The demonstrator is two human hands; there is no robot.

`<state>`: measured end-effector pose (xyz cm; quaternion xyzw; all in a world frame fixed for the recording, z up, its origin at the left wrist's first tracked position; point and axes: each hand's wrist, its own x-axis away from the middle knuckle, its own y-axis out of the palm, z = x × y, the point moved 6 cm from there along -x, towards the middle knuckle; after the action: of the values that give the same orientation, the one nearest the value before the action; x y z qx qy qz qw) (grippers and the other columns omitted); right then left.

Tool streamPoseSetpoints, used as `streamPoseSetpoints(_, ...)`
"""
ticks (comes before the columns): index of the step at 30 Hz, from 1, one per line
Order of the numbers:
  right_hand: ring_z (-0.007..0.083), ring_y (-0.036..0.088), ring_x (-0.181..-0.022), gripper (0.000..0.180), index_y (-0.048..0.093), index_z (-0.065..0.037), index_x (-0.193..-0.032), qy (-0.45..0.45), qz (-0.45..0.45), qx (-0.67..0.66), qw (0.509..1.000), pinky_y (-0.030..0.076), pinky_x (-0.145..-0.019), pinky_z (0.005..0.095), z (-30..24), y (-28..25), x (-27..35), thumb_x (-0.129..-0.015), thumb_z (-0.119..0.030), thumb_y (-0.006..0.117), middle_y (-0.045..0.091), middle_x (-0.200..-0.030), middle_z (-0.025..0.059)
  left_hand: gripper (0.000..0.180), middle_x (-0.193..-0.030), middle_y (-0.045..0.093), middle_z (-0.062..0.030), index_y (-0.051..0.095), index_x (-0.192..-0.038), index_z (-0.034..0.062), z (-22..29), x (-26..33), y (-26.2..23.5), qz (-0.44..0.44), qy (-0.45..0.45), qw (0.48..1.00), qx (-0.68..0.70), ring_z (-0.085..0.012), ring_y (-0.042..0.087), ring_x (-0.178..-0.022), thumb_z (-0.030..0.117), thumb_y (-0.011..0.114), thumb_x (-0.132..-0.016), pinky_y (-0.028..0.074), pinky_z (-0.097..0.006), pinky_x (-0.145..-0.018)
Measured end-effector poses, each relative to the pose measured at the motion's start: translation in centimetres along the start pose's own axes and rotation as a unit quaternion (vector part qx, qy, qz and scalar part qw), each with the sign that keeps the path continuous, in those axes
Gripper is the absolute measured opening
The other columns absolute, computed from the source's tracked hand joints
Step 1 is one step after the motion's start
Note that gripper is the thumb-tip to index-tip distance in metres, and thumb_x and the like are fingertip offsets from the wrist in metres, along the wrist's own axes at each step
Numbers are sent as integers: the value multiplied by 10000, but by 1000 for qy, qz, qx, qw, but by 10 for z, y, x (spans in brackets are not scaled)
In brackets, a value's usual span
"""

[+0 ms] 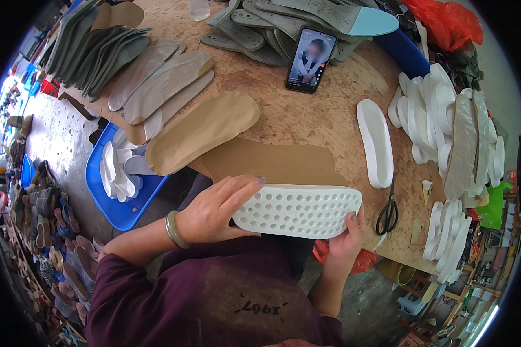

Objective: The person is preparing shoe insoles by trimming them with scissors and checking their fit with a white sole component.

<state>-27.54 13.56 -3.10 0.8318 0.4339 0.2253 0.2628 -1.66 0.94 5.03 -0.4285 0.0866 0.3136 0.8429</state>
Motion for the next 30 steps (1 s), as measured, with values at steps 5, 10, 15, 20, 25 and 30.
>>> streamPoseSetpoints(5, 272, 615, -1192, 624, 380, 54, -1471, 9, -6, 9, 1000, 489, -1037, 414, -4, 6, 5, -909, -53, 630, 596, -1318, 179, 797, -1208, 606, -217, 502, -1308, -58, 0, 8, 0, 38, 28, 999, 17, -362, 659, -1013, 232, 890, -675, 553, -410, -835)
streamPoseSetpoints(10, 270, 555, -1271, 766, 335, 70, -1492, -43, 5, 208, 977, 441, -1076, 405, -23, 9, 16, -893, -214, 719, 534, -1403, 184, 787, -1199, 622, -210, 510, -1296, -51, -3, 10, -4, 44, 34, 997, 44, -347, 671, -989, 243, 890, -672, 559, -395, -812)
streamPoseSetpoints(15, 372, 419, -1372, 891, 479, -101, -1402, -300, -187, 693, 628, 325, -1115, 580, -59, 76, 40, -695, -491, 856, 414, -1485, 195, 764, -1196, 629, -201, 524, -1281, -49, -5, 12, -4, 24, 49, 997, 46, -331, 674, -971, 258, 881, -680, 557, -376, -797)
streamPoseSetpoints(20, 408, 400, -1377, 862, 514, -212, -1344, -226, -274, 798, 487, 246, -1119, 644, -43, 106, 45, -619, -519, 863, 432, -1478, 171, 729, -1172, 642, -191, 555, -1252, -34, -1, 19, -4, 37, 77, 996, 30, -309, 677, -925, 270, 874, -671, 549, -382, -747)
streamPoseSetpoints(25, 402, 403, -1379, 866, 523, -236, -1349, -237, -273, 786, 502, 233, -1117, 655, -38, 109, 41, -600, -500, 867, 432, -1482, 161, 725, -1170, 644, -186, 566, -1240, -28, -3, 26, -8, 55, 69, 996, 19, -287, 676, -885, 290, 867, -662, 531, -369, -708)
streamPoseSetpoints(30, 376, 419, -1377, 814, 546, -267, -1333, -220, -300, 784, 498, 220, -1120, 657, -23, 121, 45, -613, -452, 878, 442, -1480, 156, 718, -1163, 647, -174, 572, -1228, -26, -7, 27, -6, 65, 86, 993, 35, -271, 674, -857, 305, 864, -662, 525, -364, -705)
